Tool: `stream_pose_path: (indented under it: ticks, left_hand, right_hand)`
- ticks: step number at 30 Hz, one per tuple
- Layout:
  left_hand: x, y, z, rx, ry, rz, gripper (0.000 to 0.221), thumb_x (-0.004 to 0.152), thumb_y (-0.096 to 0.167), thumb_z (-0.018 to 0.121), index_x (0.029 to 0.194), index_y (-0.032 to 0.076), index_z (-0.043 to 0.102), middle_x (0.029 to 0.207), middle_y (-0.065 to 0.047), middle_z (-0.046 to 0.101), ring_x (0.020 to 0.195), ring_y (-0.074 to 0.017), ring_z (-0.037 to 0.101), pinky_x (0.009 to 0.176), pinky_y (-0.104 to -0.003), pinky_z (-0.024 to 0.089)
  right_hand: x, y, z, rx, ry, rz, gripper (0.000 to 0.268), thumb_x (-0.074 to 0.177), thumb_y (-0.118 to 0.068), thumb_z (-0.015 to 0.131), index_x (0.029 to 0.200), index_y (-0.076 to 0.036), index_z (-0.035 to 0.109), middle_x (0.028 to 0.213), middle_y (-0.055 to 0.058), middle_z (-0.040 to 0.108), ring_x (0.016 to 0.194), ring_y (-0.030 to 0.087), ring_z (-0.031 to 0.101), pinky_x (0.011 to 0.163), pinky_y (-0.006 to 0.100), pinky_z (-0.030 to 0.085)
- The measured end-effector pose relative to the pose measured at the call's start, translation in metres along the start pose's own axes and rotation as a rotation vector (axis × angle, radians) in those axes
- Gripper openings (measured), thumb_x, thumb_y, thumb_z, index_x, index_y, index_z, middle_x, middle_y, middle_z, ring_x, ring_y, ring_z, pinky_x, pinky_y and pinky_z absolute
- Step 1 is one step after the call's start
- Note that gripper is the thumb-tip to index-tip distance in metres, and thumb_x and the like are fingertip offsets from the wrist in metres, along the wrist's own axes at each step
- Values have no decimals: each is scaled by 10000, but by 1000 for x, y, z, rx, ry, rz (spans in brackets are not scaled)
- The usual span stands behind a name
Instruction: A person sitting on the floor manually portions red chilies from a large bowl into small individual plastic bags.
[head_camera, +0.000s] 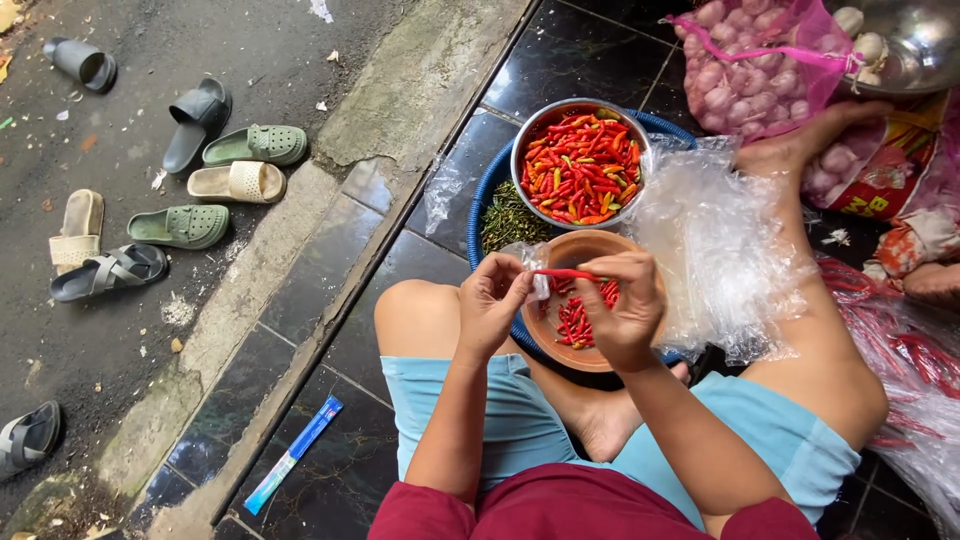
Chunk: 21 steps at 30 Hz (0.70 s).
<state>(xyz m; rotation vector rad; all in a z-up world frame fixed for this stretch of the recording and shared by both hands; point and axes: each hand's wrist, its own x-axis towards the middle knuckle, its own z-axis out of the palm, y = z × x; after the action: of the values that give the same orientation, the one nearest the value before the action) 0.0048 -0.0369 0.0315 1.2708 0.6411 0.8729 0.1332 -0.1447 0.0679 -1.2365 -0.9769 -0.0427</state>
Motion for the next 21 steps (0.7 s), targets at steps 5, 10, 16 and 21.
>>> stream_pose_path:
  ticks: [5,10,16,21]
  left_hand:
    - [-8,13,3,33,-13,-12,90,929,123,771,937,91,687,661,-37,702,583,-40,569,547,-164,453]
    - [-4,2,-14,-53,67,7,95,948,110,743,963,60,664,676,-74,697,604,-76,601,584,-188,491]
    - [-1,5,-14,-91,100,30,110,946,101,744,970,36,658,679,-95,693,603,-87,612,590,-195,500]
    - [-1,6,-17,-108,114,38,115,936,95,754,964,33,661,673,-98,689,599,-83,606,596,-195,496]
  right_hand:
    - [-6,13,14,-201,-349,87,270,829,-173,863,1085,-182,777,916,30,689,849,264,660,818,365,524]
    - [-12,58,-18,-312,-248,89,113,932,-197,803,1032,-146,789,942,47,727,875,279,653,854,376,500]
    - [-73,185,-63,-1055,-746,246,106,850,-280,814,944,-243,781,947,2,654,995,275,585,901,427,486]
    - [-103,219,-79,-1166,-938,261,119,811,-303,808,906,-258,754,996,-29,629,1052,245,575,880,380,487]
